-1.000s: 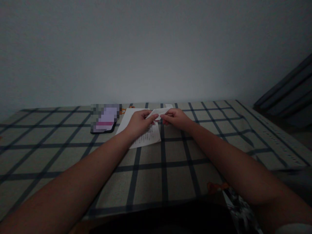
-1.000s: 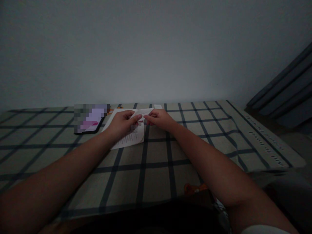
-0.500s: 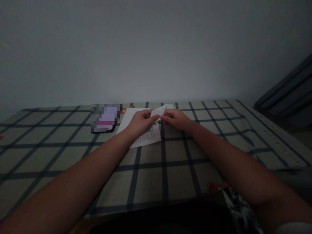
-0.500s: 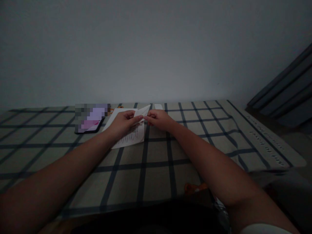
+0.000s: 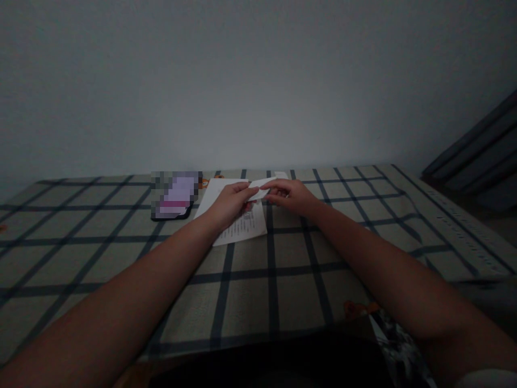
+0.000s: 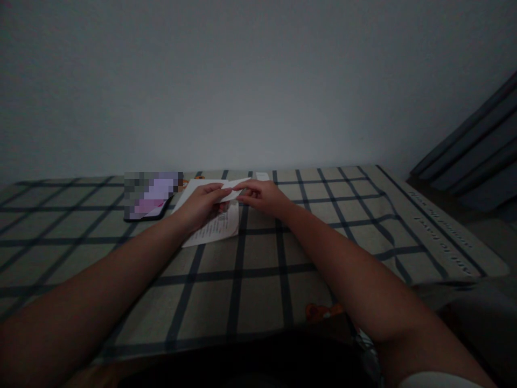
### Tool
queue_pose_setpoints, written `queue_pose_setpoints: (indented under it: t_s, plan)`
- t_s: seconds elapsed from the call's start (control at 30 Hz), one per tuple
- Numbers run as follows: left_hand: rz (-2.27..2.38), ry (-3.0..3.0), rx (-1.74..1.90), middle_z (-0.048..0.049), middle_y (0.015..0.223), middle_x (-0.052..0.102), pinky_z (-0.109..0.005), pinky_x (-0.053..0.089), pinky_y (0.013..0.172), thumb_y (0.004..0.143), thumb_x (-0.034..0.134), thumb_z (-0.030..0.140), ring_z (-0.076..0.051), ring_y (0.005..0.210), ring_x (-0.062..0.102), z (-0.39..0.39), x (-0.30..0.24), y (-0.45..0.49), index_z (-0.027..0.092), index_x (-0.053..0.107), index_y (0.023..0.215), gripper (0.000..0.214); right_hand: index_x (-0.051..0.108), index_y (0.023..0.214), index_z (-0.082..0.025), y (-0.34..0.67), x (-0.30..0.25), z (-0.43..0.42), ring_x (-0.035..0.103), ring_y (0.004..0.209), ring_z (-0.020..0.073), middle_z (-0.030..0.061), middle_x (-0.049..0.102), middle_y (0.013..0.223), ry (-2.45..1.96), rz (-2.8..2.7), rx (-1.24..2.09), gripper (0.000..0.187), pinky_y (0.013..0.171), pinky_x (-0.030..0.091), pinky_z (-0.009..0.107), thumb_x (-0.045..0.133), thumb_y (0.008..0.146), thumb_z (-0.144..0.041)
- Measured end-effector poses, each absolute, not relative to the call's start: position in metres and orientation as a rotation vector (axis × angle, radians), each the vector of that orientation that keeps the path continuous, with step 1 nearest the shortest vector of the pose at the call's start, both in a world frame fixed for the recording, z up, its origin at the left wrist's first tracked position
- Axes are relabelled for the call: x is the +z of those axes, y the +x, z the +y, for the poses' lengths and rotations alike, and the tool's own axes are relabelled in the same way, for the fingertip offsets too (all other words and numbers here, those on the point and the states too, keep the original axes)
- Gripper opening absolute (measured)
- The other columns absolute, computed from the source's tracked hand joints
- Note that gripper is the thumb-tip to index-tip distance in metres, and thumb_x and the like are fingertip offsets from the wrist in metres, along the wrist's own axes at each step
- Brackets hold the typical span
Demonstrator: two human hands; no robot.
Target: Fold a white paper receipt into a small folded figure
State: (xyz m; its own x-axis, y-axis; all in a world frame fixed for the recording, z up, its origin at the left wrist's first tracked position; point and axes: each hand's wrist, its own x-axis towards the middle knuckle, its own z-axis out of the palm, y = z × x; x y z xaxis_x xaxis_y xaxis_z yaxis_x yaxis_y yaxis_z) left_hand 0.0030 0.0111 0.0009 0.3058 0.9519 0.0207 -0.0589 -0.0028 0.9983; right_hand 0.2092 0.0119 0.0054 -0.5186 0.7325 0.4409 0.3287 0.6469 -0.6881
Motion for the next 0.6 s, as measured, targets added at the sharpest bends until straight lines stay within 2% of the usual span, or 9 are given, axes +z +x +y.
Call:
queue_pose_setpoints:
  t_s: [0.23,0.4,0.6]
  plan:
    - [0.985,1.39,0.978,0.001,0.059,0.054,-0.021,0.033,0.045,0.072,0.072,0.037,-0.007,0.046,0.047,0.0102,0.0019,0.0035,0.014,0.062,0.073,0.025,0.071,0.109,-0.013,0.2088,0.0053,0.01,0.06,0.067,0.0104,0.0044,0.071,0.082,-0.798,-2.117,0.713,0.033,0.06,0.044,0.022,0.065,0.085,-0.036]
    - [1.022,1.438,0.955,0.0005,0.059,0.056,-0.022,0.032,0.046,0.075,0.07,0.041,-0.008,0.048,0.049,0.0109,0.0013,0.0022,0.015,0.063,0.077,0.027,0.071,0.103,-0.013,0.2082,0.0019,0.0125,0.065,0.07,0.0114,0.0063,0.072,0.086,-0.799,-2.082,0.805,0.031,0.065,0.051,0.024,0.063,0.086,-0.037]
    - [1.02,1.464,0.929,-0.0015,0.063,0.06,-0.022,0.033,0.047,0.073,0.071,0.04,-0.009,0.05,0.051,0.0101,0.0023,0.0022,0.014,0.066,0.079,0.027,0.069,0.1,-0.014,0.2089,0.0032,0.0115,0.066,0.07,0.0116,0.0057,0.072,0.085,-0.817,-2.12,0.796,0.026,0.064,0.051,0.024,0.06,0.088,-0.034]
